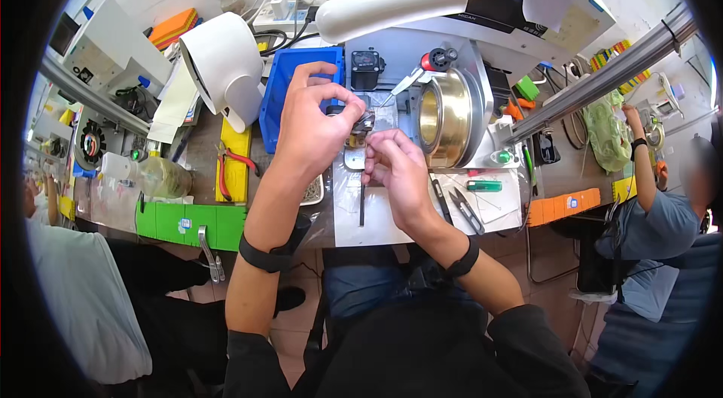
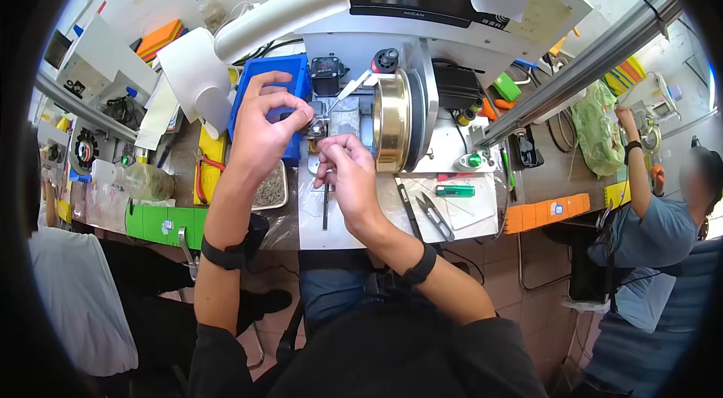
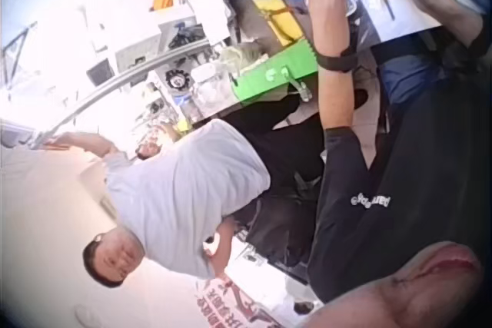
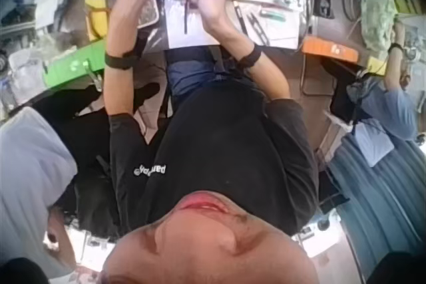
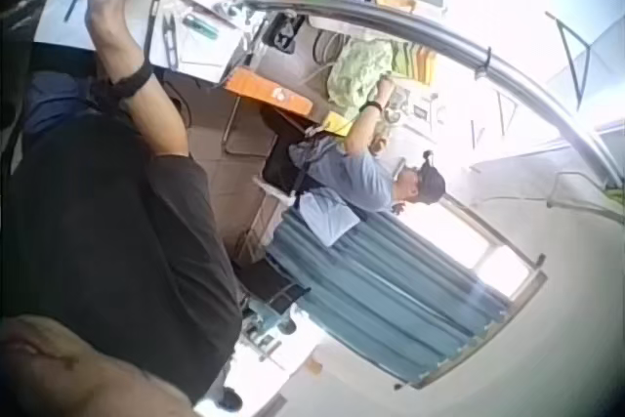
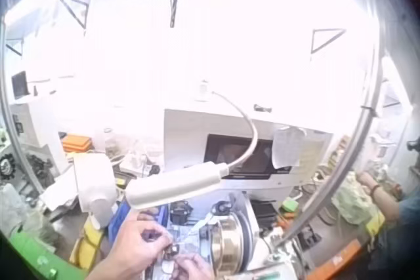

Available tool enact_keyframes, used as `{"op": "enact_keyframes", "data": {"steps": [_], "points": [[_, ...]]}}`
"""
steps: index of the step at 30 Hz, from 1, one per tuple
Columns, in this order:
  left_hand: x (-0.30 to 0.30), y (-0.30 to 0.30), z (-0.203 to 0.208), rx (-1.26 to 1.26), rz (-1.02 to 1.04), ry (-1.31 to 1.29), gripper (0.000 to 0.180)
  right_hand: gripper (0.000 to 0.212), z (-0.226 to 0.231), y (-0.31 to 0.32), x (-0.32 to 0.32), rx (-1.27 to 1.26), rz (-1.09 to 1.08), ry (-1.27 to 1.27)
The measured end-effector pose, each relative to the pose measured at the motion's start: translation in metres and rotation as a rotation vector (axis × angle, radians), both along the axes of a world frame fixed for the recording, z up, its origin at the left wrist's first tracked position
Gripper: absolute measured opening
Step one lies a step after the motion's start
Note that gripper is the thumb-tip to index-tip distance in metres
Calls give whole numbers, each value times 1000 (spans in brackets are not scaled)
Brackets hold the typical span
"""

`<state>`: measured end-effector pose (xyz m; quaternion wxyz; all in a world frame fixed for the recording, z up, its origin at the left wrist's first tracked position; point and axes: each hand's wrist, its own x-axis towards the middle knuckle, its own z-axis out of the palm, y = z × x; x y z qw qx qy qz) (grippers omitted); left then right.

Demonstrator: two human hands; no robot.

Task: Assembling and gluing small components using a precision fixture and tweezers.

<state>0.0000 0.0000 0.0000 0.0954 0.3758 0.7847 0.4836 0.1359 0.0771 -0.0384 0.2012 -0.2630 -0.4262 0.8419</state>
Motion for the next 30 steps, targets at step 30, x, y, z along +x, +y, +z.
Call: {"op": "enact_keyframes", "data": {"steps": [30], "points": [[52,-10,-5,45,78,672,9,10,-8,-8,-21,-12,-186,124]]}}
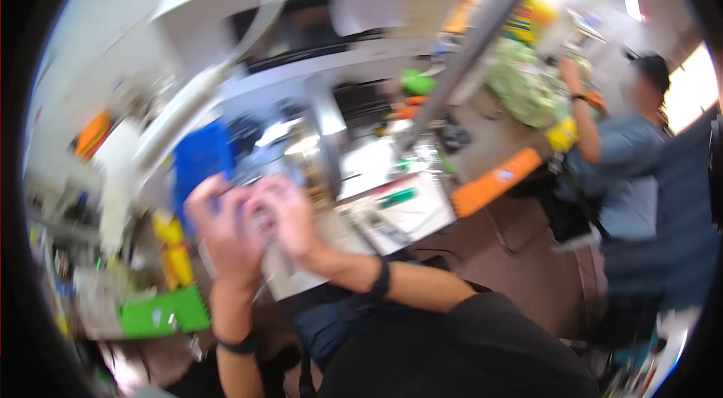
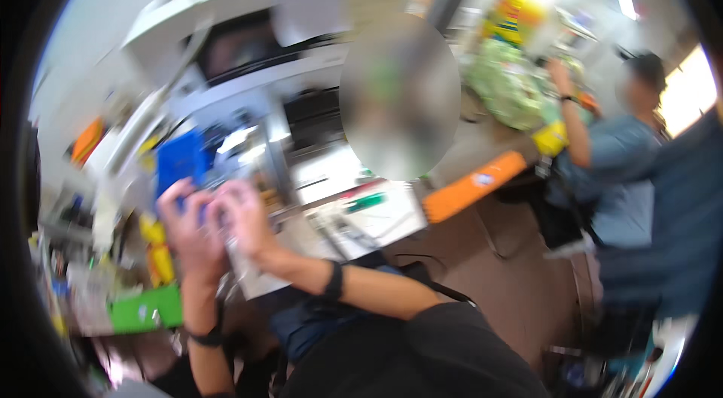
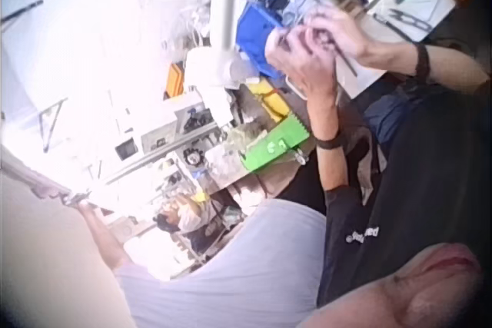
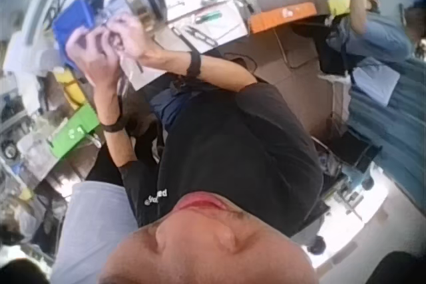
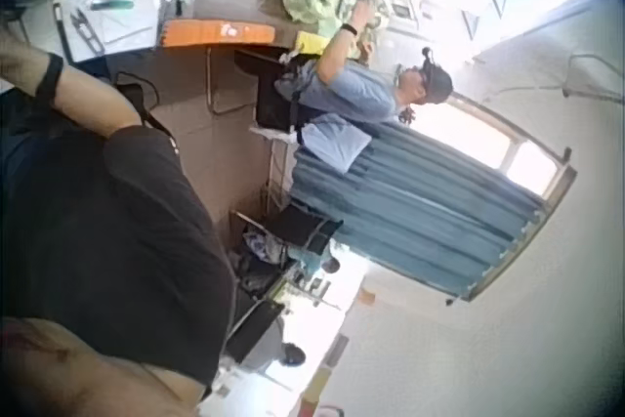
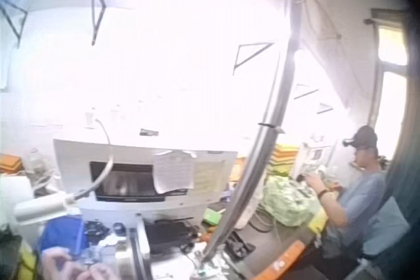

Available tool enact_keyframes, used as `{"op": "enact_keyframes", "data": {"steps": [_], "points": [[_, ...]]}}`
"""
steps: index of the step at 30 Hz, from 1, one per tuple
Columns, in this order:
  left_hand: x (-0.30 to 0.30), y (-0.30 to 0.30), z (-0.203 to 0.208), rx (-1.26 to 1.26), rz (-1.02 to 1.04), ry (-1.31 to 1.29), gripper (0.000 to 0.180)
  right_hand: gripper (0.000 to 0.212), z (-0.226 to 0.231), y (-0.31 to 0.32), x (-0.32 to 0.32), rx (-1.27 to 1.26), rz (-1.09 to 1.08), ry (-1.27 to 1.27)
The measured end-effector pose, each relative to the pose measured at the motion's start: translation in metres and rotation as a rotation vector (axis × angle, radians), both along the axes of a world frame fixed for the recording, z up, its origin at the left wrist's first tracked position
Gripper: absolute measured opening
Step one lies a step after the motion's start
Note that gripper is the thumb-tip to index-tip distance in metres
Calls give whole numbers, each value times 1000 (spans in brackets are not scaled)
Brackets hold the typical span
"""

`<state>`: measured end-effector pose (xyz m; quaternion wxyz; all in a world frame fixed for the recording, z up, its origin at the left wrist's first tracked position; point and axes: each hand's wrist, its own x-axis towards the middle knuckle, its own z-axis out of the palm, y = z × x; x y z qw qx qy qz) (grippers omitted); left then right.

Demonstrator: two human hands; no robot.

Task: Assembling and gluing small components using a precision fixture and tweezers.

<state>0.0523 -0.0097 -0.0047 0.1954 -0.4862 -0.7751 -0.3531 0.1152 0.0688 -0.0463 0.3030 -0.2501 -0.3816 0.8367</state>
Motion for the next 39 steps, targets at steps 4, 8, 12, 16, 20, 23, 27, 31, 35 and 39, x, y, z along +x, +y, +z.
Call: {"op": "enact_keyframes", "data": {"steps": [4,8,12,16,20,23,27,31,35,39], "points": [[-11,1,25,118,-139,-107,6,14,-6,-2,-2,81,28,46],[-36,15,50,-23,-209,-334,26,14,-9,-4,0,92,81,60],[-46,46,57,-80,-514,-789,51,15,-12,-3,0,134,89,-30],[-43,75,62,-218,-436,-864,65,17,-11,-1,-2,258,42,-74],[-44,98,62,-227,-525,-1062,64,17,-15,1,-1,313,72,-140],[-49,96,57,-247,-585,-959,65,16,-20,1,3,387,47,-159],[-56,84,55,-234,-636,-978,68,18,-12,1,17,186,122,-127],[-53,77,55,-213,-638,-1069,65,9,0,1,29,61,186,-48],[-56,81,58,-235,-636,-1036,64,9,2,1,25,73,187,-49],[-55,84,52,-326,-619,-1011,65,10,0,3,19,66,121,-42]]}}
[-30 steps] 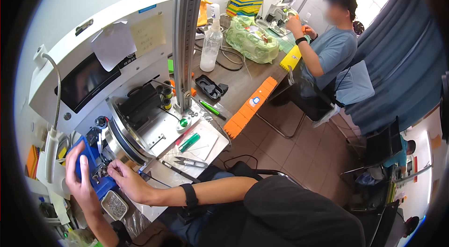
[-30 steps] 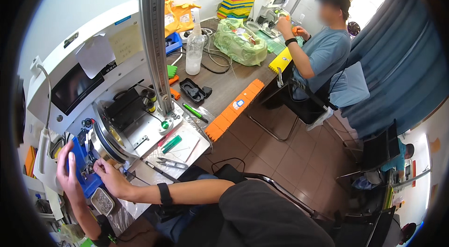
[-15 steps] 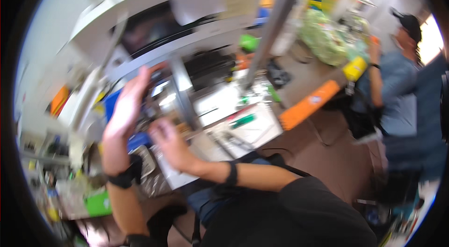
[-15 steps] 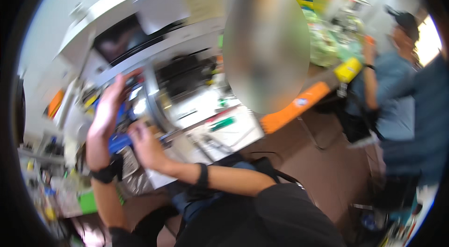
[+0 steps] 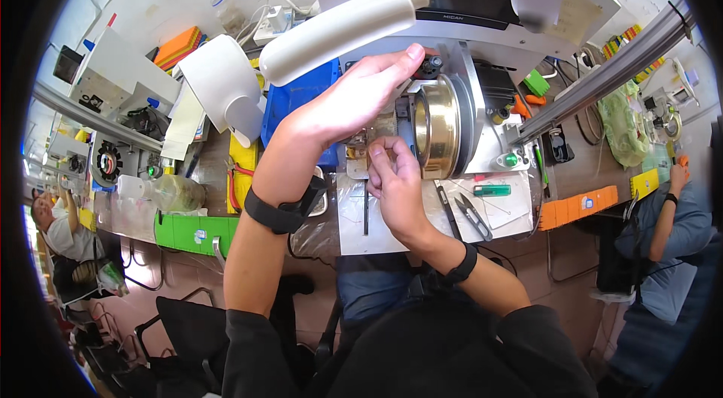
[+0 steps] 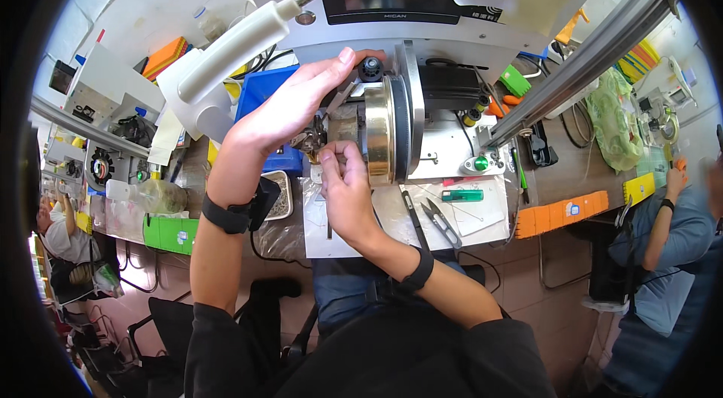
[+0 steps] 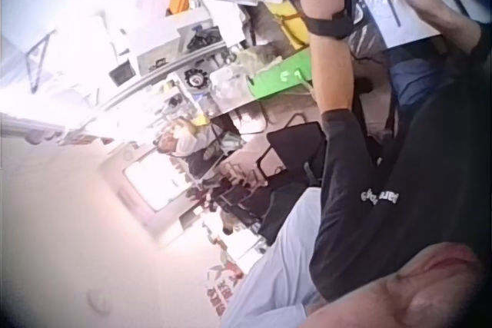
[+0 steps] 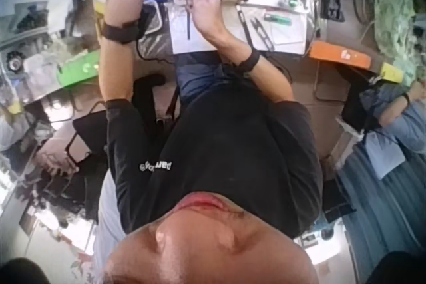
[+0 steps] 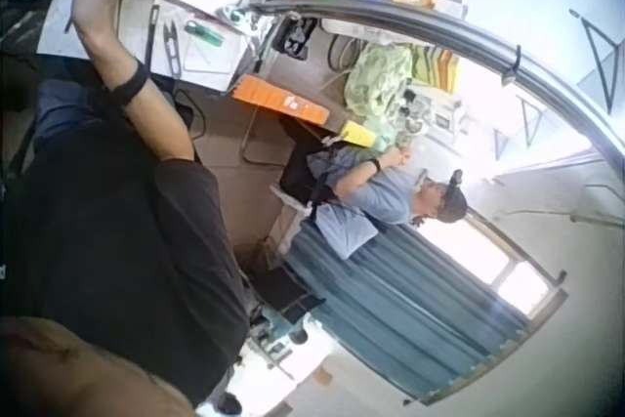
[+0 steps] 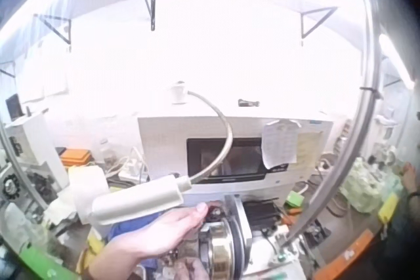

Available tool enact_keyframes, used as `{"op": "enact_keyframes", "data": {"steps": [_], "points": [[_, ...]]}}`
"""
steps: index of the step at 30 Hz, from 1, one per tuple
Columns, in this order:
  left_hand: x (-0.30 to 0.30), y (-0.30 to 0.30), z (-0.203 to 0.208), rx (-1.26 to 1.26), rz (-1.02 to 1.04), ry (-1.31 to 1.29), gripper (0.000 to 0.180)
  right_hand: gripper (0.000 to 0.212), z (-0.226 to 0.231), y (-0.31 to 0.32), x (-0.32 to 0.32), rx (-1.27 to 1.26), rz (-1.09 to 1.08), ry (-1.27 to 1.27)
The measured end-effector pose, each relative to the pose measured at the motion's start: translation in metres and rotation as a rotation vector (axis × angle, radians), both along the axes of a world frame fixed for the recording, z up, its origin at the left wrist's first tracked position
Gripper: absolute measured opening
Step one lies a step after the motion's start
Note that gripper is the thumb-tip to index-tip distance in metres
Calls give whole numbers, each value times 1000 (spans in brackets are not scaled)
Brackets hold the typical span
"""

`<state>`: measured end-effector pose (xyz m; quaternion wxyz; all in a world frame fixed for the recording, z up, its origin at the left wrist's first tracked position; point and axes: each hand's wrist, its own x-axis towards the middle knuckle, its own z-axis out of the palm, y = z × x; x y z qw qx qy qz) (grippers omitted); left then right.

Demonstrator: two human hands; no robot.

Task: Assembling and gluing small components using a precision fixture and tweezers.

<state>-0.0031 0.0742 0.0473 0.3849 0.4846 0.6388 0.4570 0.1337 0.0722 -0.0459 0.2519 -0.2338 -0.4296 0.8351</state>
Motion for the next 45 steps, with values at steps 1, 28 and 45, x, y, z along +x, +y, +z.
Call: {"op": "enact_keyframes", "data": {"steps": [1,28,45], "points": [[1,-3,-3,72,31,-9,61,10,-1,0,-2,6,-5,0],[-25,-53,-31,385,105,741,21,1,-1,23,-36,77,-75,11],[-16,-56,-22,368,144,773,12,6,-1,24,-33,40,-20,-8]]}}
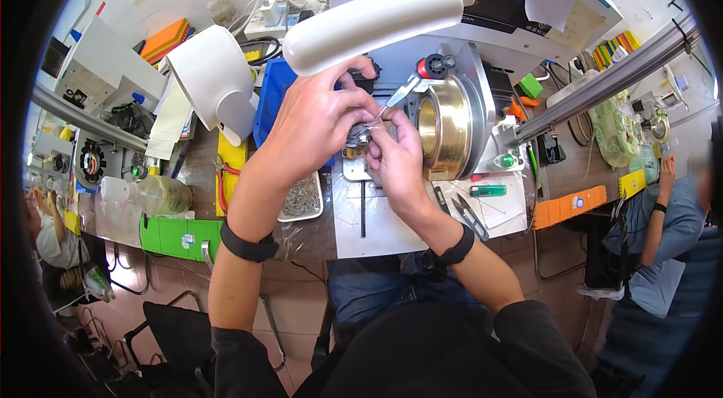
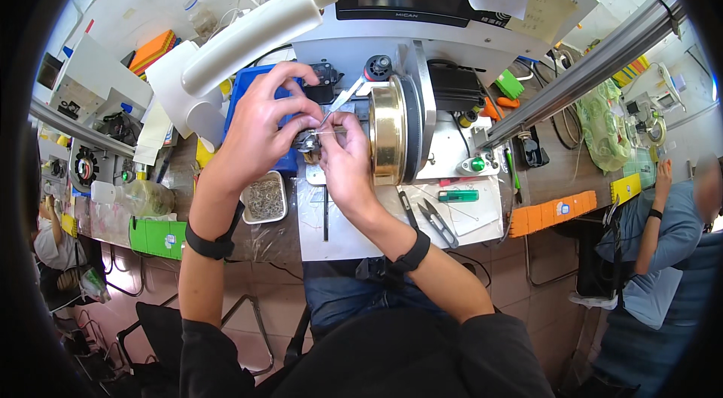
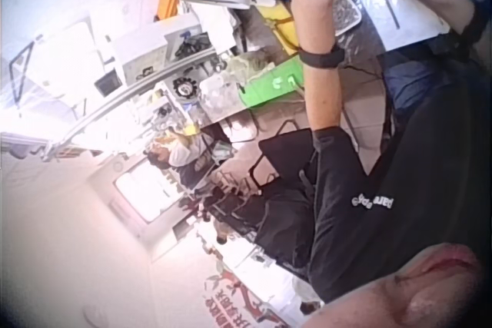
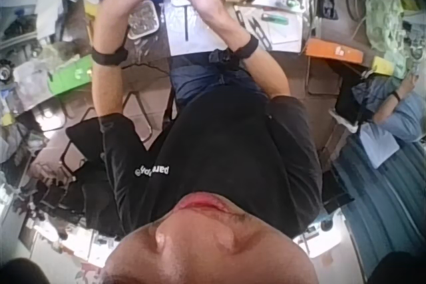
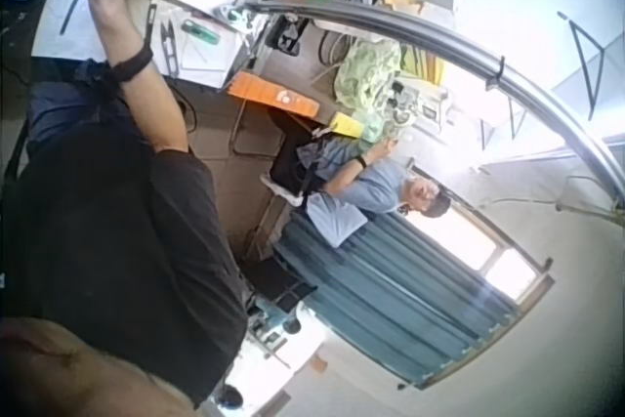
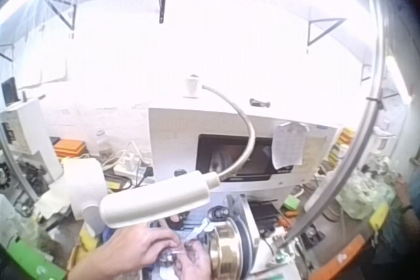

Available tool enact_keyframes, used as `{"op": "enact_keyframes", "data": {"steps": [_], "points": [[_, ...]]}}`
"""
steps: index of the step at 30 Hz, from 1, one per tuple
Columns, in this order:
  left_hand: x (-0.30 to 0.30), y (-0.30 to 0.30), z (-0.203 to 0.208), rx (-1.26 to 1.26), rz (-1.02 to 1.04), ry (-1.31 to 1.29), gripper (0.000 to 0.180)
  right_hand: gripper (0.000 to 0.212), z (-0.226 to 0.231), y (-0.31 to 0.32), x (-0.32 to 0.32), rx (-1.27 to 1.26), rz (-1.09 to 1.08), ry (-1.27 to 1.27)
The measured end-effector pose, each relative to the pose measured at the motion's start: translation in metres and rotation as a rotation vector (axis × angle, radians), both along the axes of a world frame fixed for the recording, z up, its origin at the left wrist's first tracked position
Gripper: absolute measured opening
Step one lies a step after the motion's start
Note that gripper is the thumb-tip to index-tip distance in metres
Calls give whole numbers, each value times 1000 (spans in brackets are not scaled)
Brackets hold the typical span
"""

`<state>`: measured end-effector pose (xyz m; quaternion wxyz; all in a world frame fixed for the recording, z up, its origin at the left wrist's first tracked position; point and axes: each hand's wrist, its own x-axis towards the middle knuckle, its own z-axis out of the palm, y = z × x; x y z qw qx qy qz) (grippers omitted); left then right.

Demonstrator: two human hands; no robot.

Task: Assembling and gluing small components using a precision fixture and tweezers.

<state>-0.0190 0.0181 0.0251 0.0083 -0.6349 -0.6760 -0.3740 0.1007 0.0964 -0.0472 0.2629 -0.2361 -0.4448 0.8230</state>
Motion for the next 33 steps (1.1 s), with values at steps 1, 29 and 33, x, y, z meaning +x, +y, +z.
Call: {"op": "enact_keyframes", "data": {"steps": [1,29,33], "points": [[2,-2,0,75,47,75,12,9,0,0,2,-26,15,-39],[57,-23,-70,440,422,630,38,25,-8,-23,59,-26,146,-178],[56,-24,-70,438,399,625,38,24,-9,-23,58,-38,148,-179]]}}
